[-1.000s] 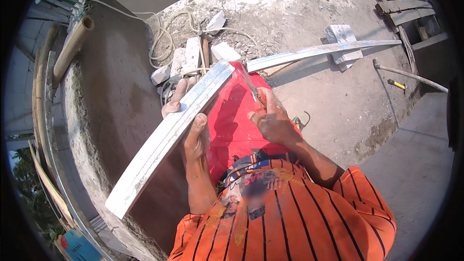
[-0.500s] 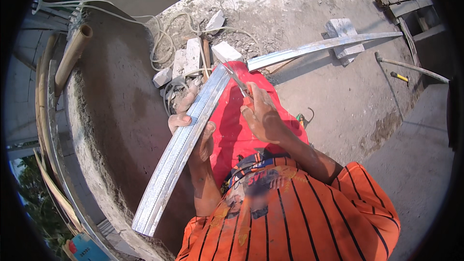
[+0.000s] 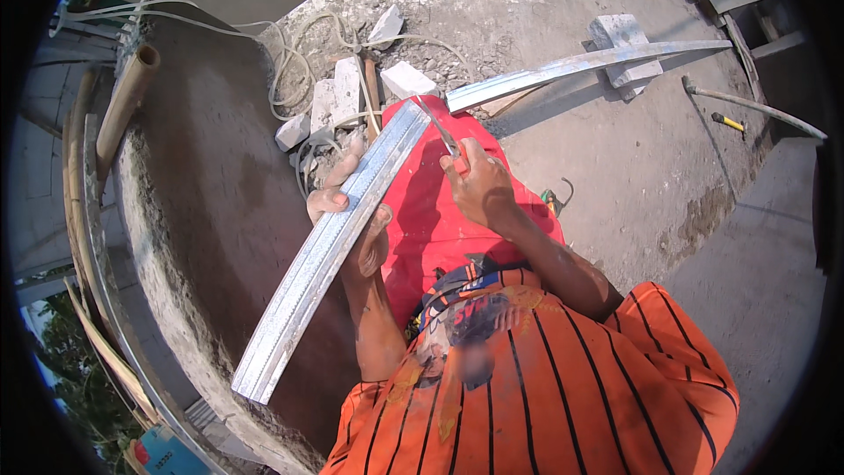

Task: The person cuts a metal corner strip with shears, measures the strip with a tape measure, and hammers nails to secure the strip to the corner of a concrete wall.

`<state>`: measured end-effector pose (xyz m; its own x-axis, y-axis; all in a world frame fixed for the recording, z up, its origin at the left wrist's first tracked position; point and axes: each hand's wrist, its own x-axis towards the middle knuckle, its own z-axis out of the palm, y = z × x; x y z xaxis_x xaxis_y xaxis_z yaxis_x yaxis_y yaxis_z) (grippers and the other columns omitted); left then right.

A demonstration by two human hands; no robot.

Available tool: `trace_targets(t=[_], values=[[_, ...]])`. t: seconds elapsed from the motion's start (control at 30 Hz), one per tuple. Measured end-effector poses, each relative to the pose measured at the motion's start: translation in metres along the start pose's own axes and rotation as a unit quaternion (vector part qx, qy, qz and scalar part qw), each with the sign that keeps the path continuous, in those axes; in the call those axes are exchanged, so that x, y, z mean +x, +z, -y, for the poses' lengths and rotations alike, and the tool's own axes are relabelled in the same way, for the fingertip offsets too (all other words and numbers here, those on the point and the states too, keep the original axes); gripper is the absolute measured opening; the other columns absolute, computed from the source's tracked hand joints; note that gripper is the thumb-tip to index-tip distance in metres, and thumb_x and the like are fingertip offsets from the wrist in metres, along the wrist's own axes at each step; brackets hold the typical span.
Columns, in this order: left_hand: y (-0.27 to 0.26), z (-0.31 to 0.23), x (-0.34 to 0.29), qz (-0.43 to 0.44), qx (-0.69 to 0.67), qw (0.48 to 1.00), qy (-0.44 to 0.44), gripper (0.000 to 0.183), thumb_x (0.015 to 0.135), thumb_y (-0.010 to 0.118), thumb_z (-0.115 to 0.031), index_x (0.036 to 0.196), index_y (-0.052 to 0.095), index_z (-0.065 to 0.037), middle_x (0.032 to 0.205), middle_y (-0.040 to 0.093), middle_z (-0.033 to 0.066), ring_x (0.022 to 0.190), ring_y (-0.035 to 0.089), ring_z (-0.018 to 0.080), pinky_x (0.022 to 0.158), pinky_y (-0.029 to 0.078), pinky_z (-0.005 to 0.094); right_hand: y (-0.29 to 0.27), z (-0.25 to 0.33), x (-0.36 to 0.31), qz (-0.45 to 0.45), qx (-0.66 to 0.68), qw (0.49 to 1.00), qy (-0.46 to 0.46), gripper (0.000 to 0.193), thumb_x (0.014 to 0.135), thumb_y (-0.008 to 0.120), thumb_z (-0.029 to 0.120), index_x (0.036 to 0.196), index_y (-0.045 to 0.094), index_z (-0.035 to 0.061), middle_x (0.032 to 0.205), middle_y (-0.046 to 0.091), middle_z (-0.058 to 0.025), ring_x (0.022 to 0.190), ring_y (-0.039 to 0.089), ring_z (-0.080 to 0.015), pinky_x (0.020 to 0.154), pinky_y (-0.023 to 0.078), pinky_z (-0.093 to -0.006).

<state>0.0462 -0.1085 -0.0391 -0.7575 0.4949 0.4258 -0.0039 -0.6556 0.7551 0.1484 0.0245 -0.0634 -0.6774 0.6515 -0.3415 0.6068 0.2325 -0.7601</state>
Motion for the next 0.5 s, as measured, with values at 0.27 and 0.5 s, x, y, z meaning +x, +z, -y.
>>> trace_targets(t=[0.27, 0.5], values=[[-0.006, -0.019, 0.006, -0.091, -0.07, 0.99, -0.081, 0.055, 0.073, 0.067, 0.003, 0.119, 0.049, -0.021, 0.129, 0.053, 0.0089, 0.129, 0.042, 0.0333, 0.105, 0.037, 0.0588, -0.004, -0.018, 0.013, -0.082, 0.095, 0.977, -0.171, 0.038, 0.089, 0.059, 0.031, 0.113, 0.05, 0.0036, 0.086, 0.059, -0.0119, 0.076, 0.059, -0.0262, 0.073, 0.047, -0.0376], [-0.02, -0.022, 0.007, -0.139, -0.152, 0.973, -0.109, 0.059, 0.069, 0.061, 0.008, 0.12, 0.048, -0.017, 0.121, 0.056, 0.0098, 0.127, 0.044, 0.0334, 0.106, 0.035, 0.0582, -0.02, -0.023, 0.011, -0.099, 0.01, 0.946, -0.309, 0.042, 0.086, 0.062, 0.021, 0.121, 0.048, 0.002, 0.087, 0.057, -0.0105, 0.082, 0.057, -0.0214, 0.076, 0.047, -0.0351]])
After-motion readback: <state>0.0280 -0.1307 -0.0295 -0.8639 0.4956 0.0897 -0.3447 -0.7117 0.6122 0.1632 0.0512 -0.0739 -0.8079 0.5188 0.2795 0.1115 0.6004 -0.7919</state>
